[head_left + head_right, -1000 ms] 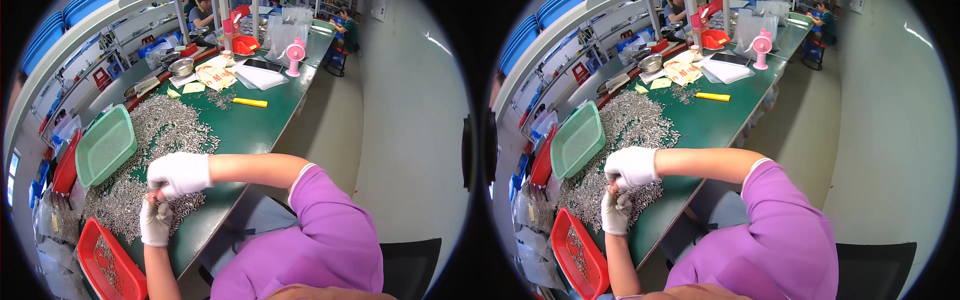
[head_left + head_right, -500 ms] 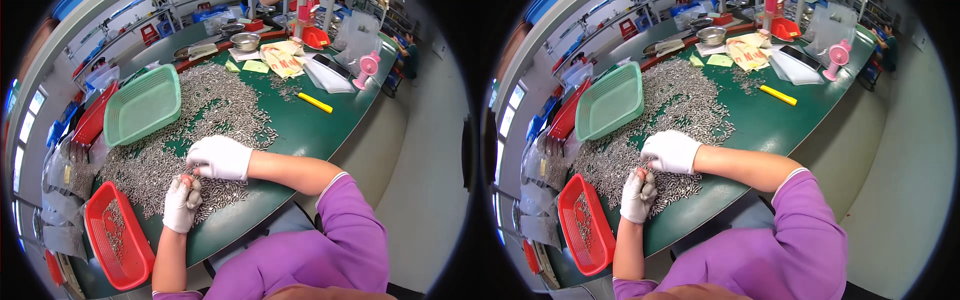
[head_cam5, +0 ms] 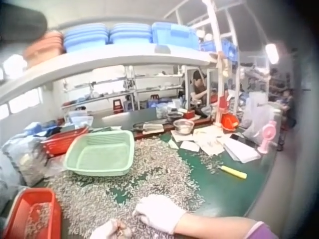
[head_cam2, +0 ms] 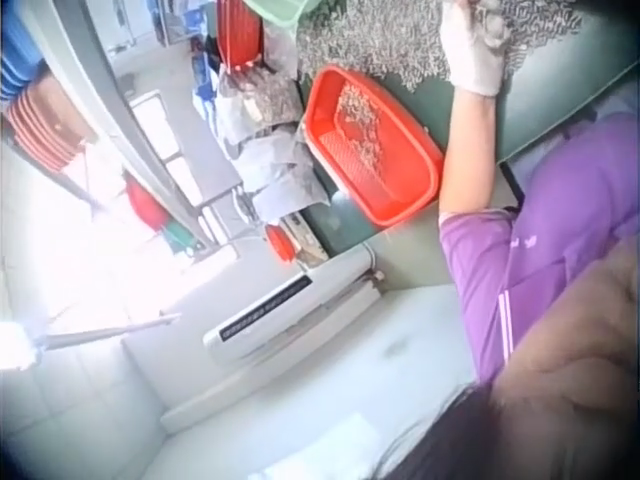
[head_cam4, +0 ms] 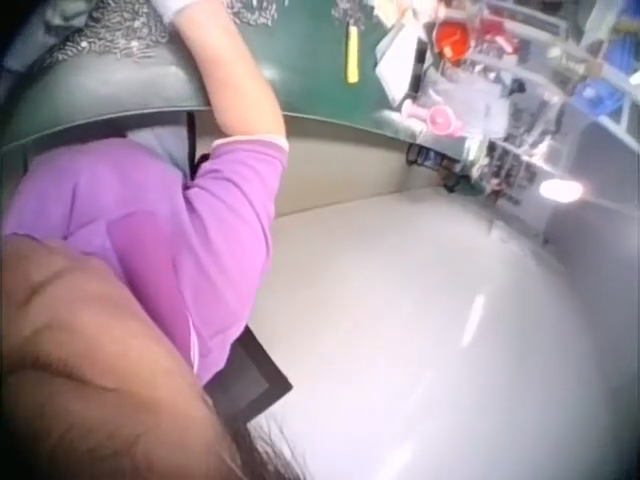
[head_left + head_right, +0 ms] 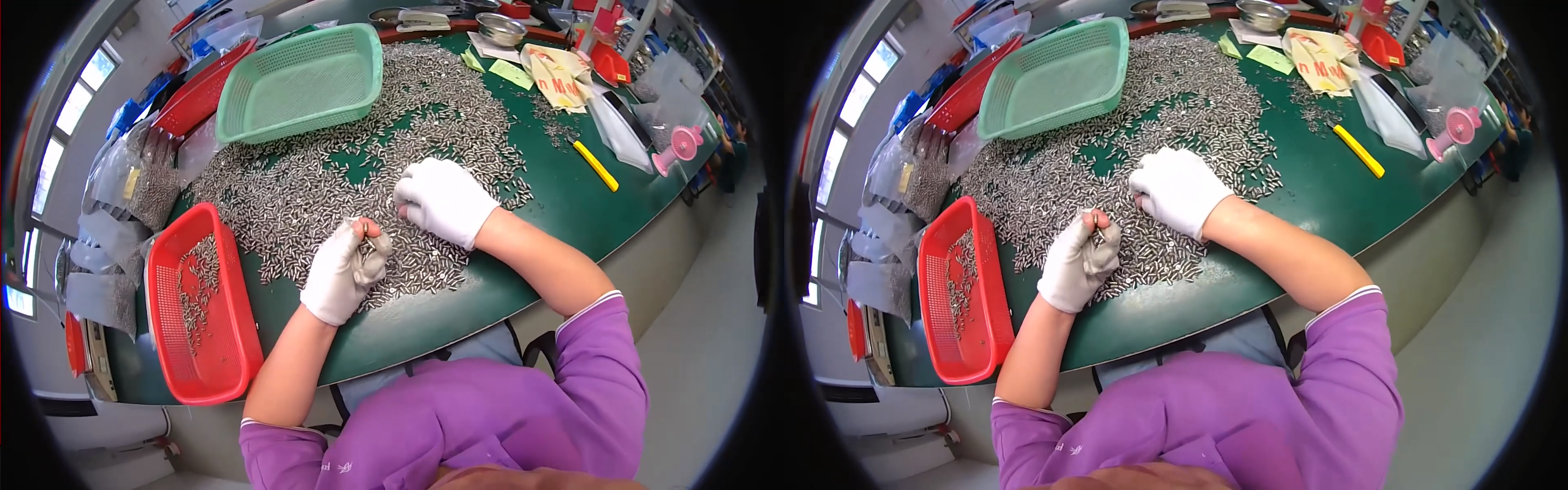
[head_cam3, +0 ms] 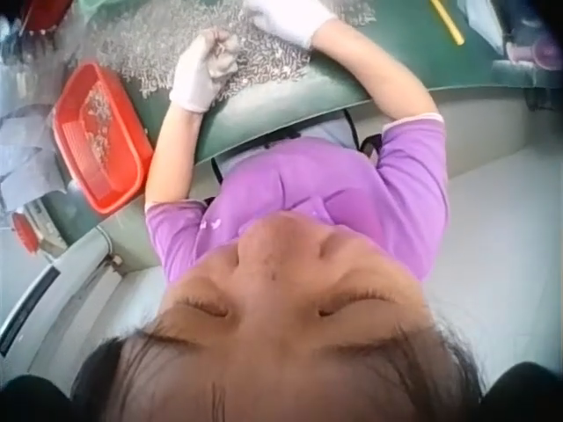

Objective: Inspecting and sorting small metal components at a workbench.

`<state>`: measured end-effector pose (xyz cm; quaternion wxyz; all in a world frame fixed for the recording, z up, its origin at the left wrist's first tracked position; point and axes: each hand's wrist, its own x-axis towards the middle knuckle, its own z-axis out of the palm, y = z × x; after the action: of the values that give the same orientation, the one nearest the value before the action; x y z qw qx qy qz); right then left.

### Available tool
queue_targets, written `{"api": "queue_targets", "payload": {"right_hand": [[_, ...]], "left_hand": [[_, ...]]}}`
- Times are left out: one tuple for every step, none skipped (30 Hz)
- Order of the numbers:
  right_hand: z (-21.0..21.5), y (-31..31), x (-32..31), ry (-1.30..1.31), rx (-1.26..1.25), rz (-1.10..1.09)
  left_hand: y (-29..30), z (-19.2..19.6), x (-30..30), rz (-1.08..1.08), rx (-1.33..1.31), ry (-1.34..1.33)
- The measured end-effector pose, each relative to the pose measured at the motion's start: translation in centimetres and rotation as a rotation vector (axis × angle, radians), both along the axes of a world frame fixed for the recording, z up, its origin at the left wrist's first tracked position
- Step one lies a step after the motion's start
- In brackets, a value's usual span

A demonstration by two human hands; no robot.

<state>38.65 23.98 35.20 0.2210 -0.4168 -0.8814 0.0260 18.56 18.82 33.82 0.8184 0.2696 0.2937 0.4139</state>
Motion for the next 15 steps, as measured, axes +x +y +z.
{"api": "queue_targets", "payload": {"right_hand": [[0.23,-0.08,-0.01,0.011,-0.028,0.003],[0.06,-0.05,-0.02,0.028,-0.02,0.015],[-0.1,-0.07,0.13,0.041,-0.012,0.025],[-0.1,-0.26,0.26,0.056,-0.029,0.045],[-0.23,-0.25,0.22,0.053,-0.033,0.049],[-0.35,-0.23,0.14,0.044,-0.049,0.039],[-0.44,-0.18,0.05,0.035,-0.064,0.03],[-0.27,-0.09,-0.03,0.022,-0.108,0.029],[-0.36,-0.03,-0.11,0.022,-0.109,0.034],[-0.51,0.02,-0.13,0.029,-0.071,0.051],[-0.6,0.06,-0.16,0.037,-0.032,0.069],[-0.62,0.16,-0.2,0.045,-0.012,0.073],[-0.49,0.22,-0.24,0.052,-0.014,0.061],[-0.22,0.25,-0.28,0.058,-0.016,0.048],[0.14,0.16,-0.32,0.135,0.021,0.061]], "left_hand": [[-0.01,-0.05,-0.04,0.007,0.007,0.004],[-0.06,-0.12,-0.14,0.023,0.0,0.007],[0.04,-0.28,-0.16,0.026,0.003,-0.005],[0.14,-0.43,-0.18,0.029,0.006,-0.018],[0.14,-0.42,-0.16,0.043,-0.001,-0.005],[0.14,-0.45,-0.13,0.047,-0.006,-0.025],[0.15,-0.47,-0.06,0.051,-0.012,-0.046],[0.11,-0.36,0.06,0.048,-0.013,-0.07],[0.17,-0.35,0.01,0.044,-0.009,-0.069],[0.21,-0.36,-0.06,0.04,-0.006,-0.069],[0.24,-0.46,-0.14,0.025,0.009,-0.081],[0.28,-0.46,-0.17,0.029,0.008,-0.083],[0.29,-0.42,-0.15,0.031,0.012,-0.05],[0.26,-0.35,-0.09,0.033,0.014,-0.018],[0.03,-0.04,0.13,0.048,0.01,-0.002]]}}
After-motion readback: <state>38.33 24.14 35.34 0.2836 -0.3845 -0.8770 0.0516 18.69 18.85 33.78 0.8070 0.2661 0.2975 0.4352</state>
